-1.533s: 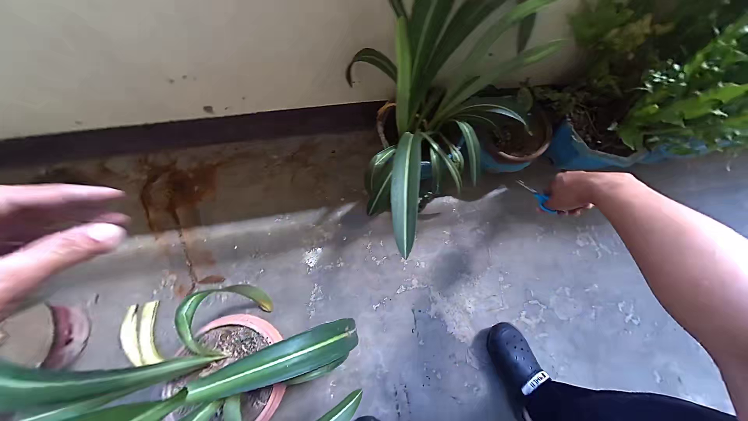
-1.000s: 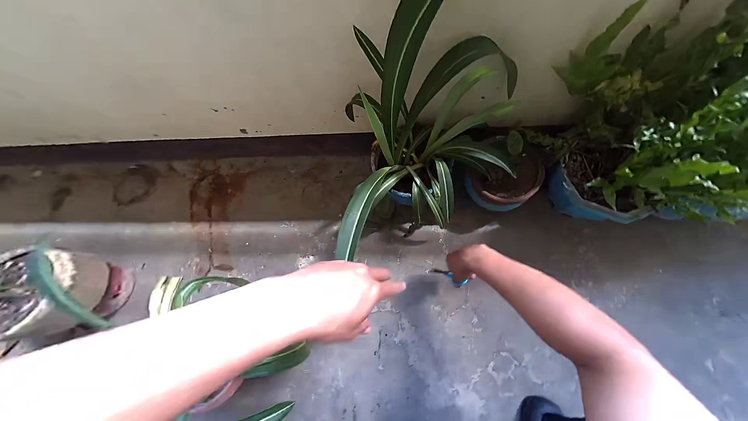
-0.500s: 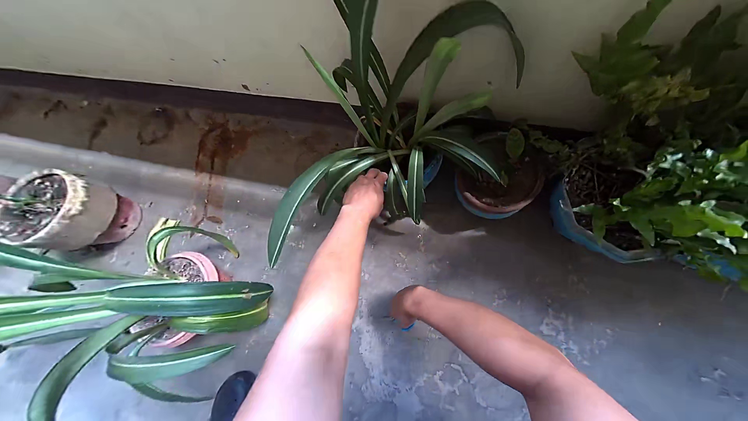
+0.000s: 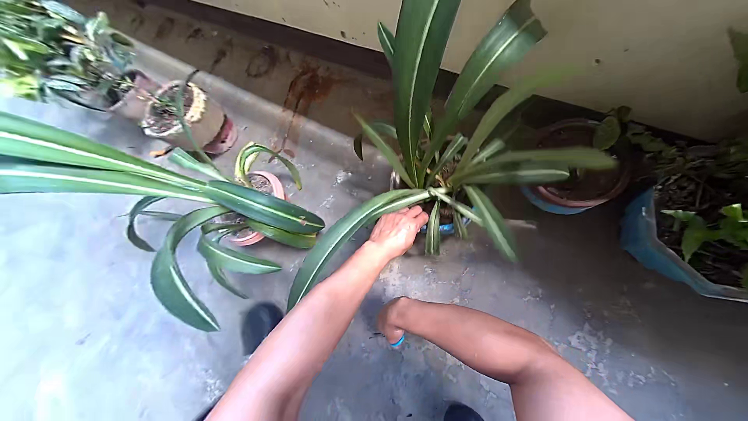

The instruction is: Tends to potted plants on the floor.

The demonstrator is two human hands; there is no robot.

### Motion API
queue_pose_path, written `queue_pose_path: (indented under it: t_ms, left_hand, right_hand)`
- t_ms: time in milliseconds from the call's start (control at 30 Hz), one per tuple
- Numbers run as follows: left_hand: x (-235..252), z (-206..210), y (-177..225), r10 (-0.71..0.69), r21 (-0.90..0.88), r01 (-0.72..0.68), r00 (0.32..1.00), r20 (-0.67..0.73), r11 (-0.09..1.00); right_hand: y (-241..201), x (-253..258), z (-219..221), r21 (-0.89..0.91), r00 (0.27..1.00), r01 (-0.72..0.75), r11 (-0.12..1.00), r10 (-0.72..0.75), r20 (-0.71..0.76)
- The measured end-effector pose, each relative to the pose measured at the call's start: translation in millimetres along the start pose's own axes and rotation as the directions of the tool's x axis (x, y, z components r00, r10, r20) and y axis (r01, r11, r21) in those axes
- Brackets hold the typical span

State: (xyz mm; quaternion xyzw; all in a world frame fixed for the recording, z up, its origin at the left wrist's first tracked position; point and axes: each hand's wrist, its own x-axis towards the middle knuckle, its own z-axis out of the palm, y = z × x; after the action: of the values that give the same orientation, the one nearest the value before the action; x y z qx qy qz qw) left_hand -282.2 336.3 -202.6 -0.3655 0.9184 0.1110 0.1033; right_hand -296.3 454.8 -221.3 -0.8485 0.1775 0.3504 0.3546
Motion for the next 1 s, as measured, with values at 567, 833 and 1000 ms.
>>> queue_pose_path:
  t_ms: [567, 833, 1000]
  left_hand:
    - [-202, 20, -9, 0.234, -0.631, -0.180, 0.972, 0.003, 0.755]
    - [-212, 6, -103, -0.073, -0.500, 0.043, 0.996, -0.042, 0.865]
    - [-145, 18, -91, 0.064, -0.362, -0.173, 0.954, -0.293, 0.916]
  right_hand:
    - [19, -116, 133, 0.362, 0.837, -0.537, 0.762, 0.428, 0.341]
    - [52, -207, 125, 0.625, 0.661, -0.648, 0.436, 0.730, 0.175]
    - [40, -181, 97, 0.675, 0.724, -0.537, 0.506, 0.687, 0.061]
